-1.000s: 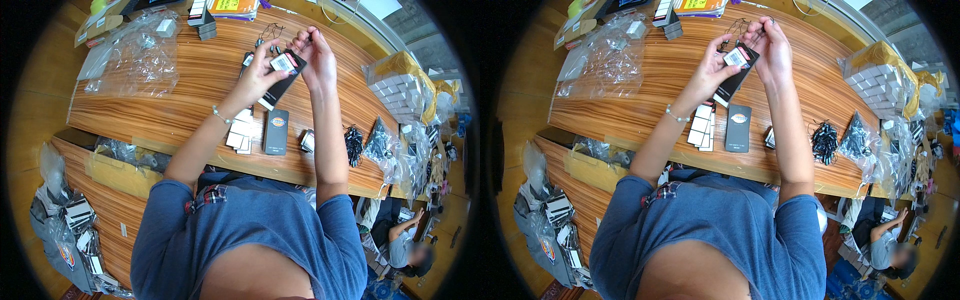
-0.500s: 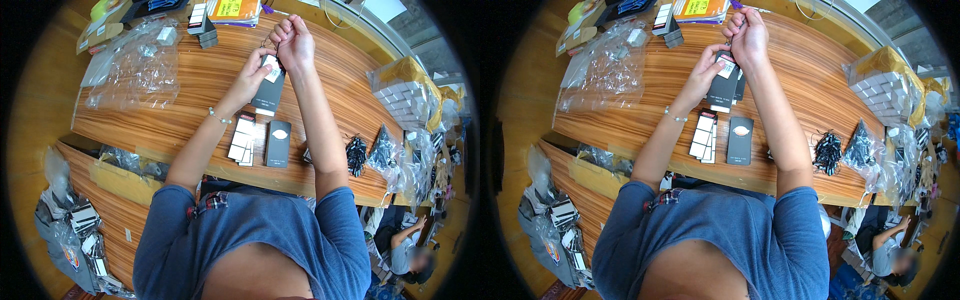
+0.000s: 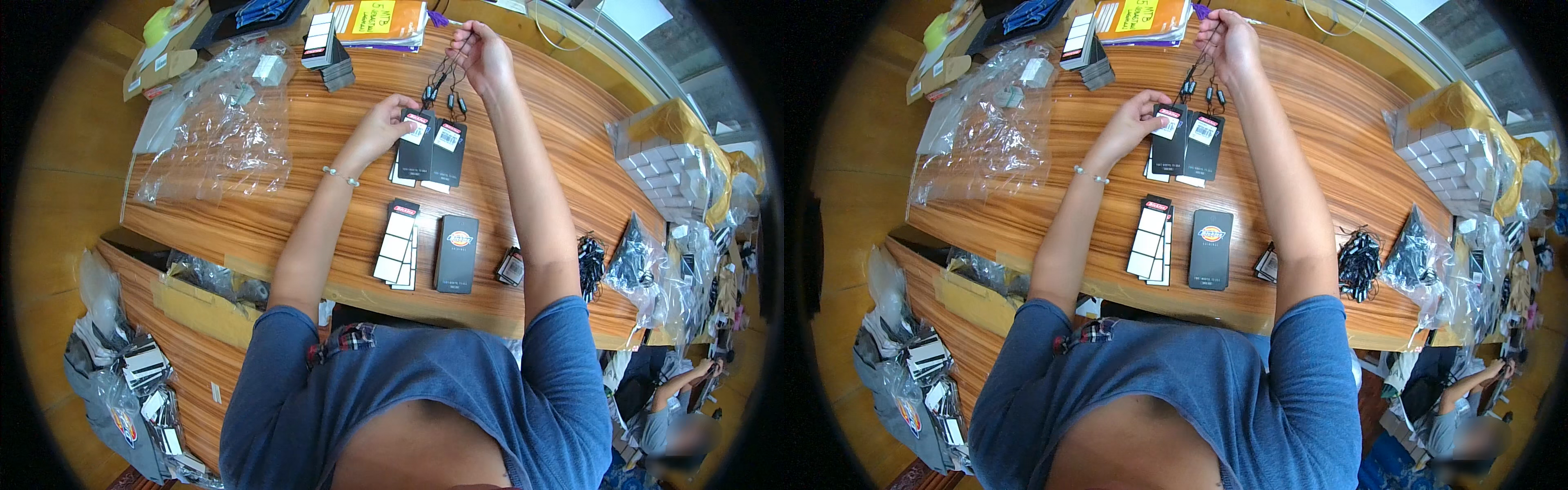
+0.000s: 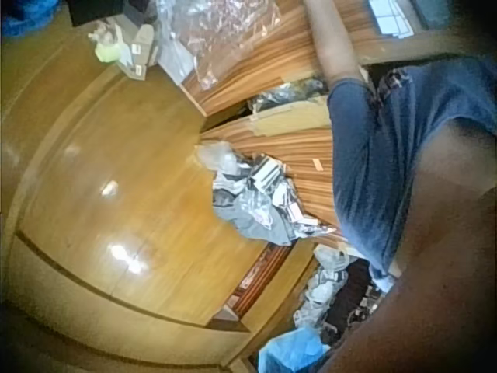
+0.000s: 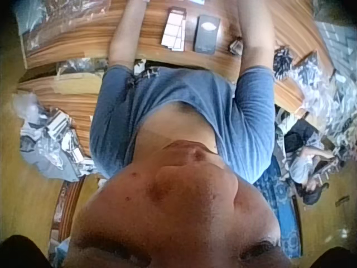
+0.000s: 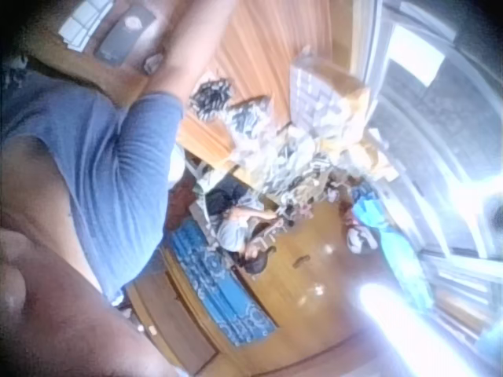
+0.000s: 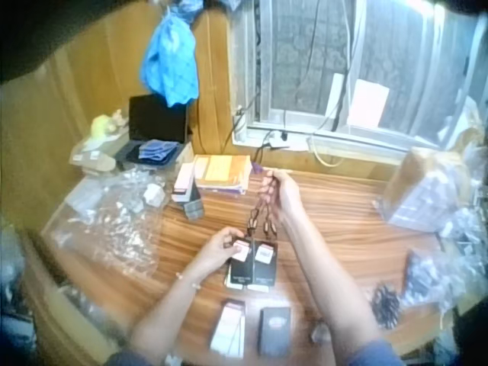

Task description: The person repeatedly picks up small black rectangular boxes and thin black cords from a wooden table, attaches the cords to the boxes, and places the assembled units back on the table. The workspace is cluttered with plastic bags, stacks of boxes, and loose cords.

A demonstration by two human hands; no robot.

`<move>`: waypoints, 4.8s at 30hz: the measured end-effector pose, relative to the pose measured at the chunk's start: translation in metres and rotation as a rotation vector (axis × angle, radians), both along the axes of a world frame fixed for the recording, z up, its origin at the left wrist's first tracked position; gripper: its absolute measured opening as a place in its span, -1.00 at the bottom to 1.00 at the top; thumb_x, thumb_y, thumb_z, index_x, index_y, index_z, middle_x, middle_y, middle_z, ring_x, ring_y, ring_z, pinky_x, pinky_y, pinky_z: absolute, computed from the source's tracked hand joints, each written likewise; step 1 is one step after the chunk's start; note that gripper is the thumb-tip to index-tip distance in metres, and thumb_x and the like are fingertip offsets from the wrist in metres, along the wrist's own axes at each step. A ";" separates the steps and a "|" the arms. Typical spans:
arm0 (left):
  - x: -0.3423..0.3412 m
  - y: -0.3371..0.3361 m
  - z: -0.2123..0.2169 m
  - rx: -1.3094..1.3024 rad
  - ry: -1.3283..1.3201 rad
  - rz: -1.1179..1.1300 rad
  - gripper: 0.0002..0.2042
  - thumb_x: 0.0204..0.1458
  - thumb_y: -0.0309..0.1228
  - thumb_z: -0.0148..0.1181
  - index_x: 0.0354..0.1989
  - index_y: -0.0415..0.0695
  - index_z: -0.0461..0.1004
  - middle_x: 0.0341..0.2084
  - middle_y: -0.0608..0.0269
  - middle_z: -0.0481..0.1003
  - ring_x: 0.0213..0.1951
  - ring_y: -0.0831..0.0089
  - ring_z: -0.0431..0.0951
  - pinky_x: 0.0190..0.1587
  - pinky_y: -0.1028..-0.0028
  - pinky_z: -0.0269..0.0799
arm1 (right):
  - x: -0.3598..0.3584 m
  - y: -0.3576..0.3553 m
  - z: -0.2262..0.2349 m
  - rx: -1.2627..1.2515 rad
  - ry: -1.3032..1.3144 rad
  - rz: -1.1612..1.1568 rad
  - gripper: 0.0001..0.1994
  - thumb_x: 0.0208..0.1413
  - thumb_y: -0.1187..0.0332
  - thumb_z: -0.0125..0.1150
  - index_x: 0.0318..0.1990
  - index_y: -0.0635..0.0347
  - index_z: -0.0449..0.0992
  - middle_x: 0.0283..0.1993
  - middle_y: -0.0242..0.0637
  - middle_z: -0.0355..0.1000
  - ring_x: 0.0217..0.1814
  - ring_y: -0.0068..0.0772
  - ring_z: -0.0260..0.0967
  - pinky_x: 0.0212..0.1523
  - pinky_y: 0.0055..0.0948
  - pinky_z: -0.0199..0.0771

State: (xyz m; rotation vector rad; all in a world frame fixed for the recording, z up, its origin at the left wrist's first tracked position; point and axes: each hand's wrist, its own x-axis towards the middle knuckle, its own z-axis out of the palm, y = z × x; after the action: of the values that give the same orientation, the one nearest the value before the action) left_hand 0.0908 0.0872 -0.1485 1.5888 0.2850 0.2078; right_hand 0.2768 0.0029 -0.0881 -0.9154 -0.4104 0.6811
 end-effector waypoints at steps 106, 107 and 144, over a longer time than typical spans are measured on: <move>-0.100 -0.162 0.064 -0.253 0.001 -0.059 -0.69 -0.02 -0.62 0.11 -0.07 -0.24 0.29 -0.37 0.16 0.49 -0.33 0.61 0.49 -0.34 0.70 0.38 | -0.119 -0.363 -0.032 -1.273 -1.204 -0.388 -0.91 -0.13 0.55 0.08 -0.44 0.27 0.50 -0.40 -0.15 0.35 -0.23 -0.12 0.27 -0.18 -0.29 0.29; -0.101 -0.162 0.064 -0.257 -0.009 -0.061 -0.69 -0.02 -0.62 0.11 -0.07 -0.24 0.29 -0.37 0.16 0.49 -0.33 0.61 0.49 -0.34 0.71 0.38 | -0.117 -0.369 -0.035 -1.303 -1.189 -0.394 -0.91 -0.14 0.55 0.08 -0.45 0.28 0.50 -0.39 -0.14 0.35 -0.23 -0.11 0.28 -0.18 -0.28 0.29; -0.089 -0.173 0.069 -0.246 -0.085 -0.233 -0.81 -0.03 -0.59 0.12 -0.20 -0.29 0.40 -0.33 0.19 0.50 -0.26 0.56 0.49 -0.18 0.63 0.40 | -0.093 -0.368 0.007 -0.209 -0.221 -0.560 -0.73 -0.01 0.61 0.05 -0.11 0.32 0.30 -0.33 -0.19 0.43 -0.24 -0.39 0.41 -0.13 -0.48 0.39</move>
State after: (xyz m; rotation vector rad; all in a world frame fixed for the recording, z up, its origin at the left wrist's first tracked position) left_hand 0.0014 -0.0856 -0.0800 1.3518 0.0553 0.0566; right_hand 0.1834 -0.3651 -0.0810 -1.2447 -0.2593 0.1085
